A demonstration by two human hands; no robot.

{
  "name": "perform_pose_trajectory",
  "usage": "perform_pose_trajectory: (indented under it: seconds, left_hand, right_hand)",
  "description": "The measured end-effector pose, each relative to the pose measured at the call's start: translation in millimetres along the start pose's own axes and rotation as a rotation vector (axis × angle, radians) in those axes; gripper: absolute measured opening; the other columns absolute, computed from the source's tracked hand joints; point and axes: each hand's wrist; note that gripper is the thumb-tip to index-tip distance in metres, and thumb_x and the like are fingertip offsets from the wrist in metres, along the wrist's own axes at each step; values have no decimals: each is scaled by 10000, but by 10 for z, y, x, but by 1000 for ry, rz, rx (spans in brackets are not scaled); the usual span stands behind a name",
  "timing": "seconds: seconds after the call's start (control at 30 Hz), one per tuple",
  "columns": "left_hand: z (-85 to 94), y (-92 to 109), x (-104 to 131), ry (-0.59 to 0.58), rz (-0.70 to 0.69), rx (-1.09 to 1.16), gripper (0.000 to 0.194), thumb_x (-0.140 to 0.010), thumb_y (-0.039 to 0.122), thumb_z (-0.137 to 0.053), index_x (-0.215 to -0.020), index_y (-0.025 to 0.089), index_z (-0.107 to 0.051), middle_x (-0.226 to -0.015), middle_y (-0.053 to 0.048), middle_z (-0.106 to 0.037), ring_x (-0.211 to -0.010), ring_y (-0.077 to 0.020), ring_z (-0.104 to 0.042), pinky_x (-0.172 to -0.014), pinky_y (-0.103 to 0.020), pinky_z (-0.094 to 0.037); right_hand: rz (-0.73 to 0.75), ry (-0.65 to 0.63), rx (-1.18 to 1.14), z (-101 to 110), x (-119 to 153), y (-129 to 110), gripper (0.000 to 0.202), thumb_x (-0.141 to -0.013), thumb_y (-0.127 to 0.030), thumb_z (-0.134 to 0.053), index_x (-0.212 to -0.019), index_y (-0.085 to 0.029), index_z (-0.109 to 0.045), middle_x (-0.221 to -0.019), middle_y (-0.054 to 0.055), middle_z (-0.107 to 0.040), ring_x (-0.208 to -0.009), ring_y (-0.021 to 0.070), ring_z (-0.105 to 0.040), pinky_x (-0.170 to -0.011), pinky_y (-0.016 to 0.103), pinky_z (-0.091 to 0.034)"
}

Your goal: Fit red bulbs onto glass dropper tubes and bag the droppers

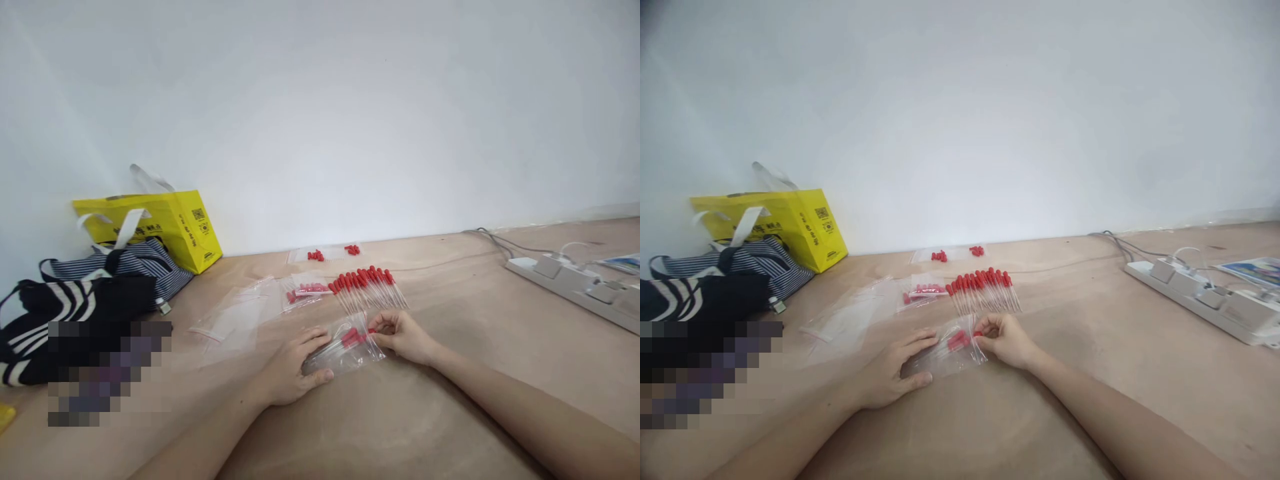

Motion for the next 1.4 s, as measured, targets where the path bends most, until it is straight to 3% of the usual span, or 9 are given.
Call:
perform_pose_trajectory:
  seconds: [0.2,0.33,0.5,0.63,0.73,0.9,1.07,1.23,1.4]
  left_hand:
    - [11,17,-4,9,-8,-2,569,-757,479,-511,-1245,200,-425,-1346,-69,-379,-1235,-234,-331,-1026,-417,-274]
    - [16,21,-12,6,-4,-7,572,-757,471,-516,-1249,194,-421,-1349,-75,-373,-1237,-236,-326,-1027,-428,-268]
    - [23,15,-11,13,-21,2,520,-790,451,-480,-1250,215,-422,-1344,-63,-384,-1234,-237,-331,-1025,-432,-268]
    - [9,-10,-10,10,-21,17,475,-821,420,-439,-1255,226,-415,-1348,-54,-379,-1239,-227,-324,-1027,-424,-269]
    - [4,-28,2,23,-35,33,458,-824,392,-442,-1257,245,-409,-1348,-45,-378,-1240,-225,-322,-1024,-429,-271]
    - [66,-35,53,23,-90,45,431,-807,305,-469,-1232,242,-441,-1334,-45,-400,-1235,-221,-331,-1016,-431,-285]
    - [107,-46,69,-10,-134,33,429,-787,184,-442,-1213,231,-464,-1287,-42,-462,-1205,-199,-378,-1016,-414,-292]
    - [85,-47,58,-7,-128,23,427,-791,196,-439,-1217,220,-461,-1294,-55,-452,-1203,-207,-380,-1015,-417,-292]
    - [70,-53,73,-8,-107,11,423,-805,244,-440,-1227,226,-449,-1317,-56,-420,-1213,-218,-362,-1011,-414,-296]
  right_hand:
    - [111,-248,47,-44,42,-78,205,-711,-362,-582,-717,-167,-646,-682,11,-618,-661,126,-550,-601,231,-422]
    - [65,-61,140,-99,23,-47,156,-647,-297,-632,-634,-153,-575,-561,-22,-554,-509,83,-476,-492,199,-374]
    - [44,-83,179,19,-76,-43,158,-659,-303,-609,-637,-163,-539,-581,-14,-558,-516,93,-489,-491,203,-381]
    - [-22,261,680,253,-359,-158,107,-735,-264,-519,-684,-181,-564,-687,6,-608,-651,122,-555,-588,211,-399]
    - [-88,368,801,312,-653,-249,111,-739,-237,-500,-801,-174,-567,-870,60,-616,-813,180,-565,-670,256,-392]
    - [-202,408,893,184,-992,-308,218,-732,-211,-505,-935,-135,-530,-980,151,-582,-909,259,-555,-706,315,-390]
    - [-299,403,899,101,-1072,-311,221,-713,-146,-507,-934,-127,-519,-922,162,-606,-903,259,-570,-707,315,-402]
    - [-260,388,846,143,-1036,-421,295,-723,-121,-477,-1017,-94,-482,-953,189,-596,-912,266,-563,-710,315,-411]
    - [-124,352,733,339,-721,-496,482,-791,-148,-390,-1239,-48,-245,-856,114,-603,-804,173,-580,-682,233,-426]
Point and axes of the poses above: each hand's wrist, its own x-axis away from the middle knuckle, its own z-axis out of the back of the hand, y = z × x
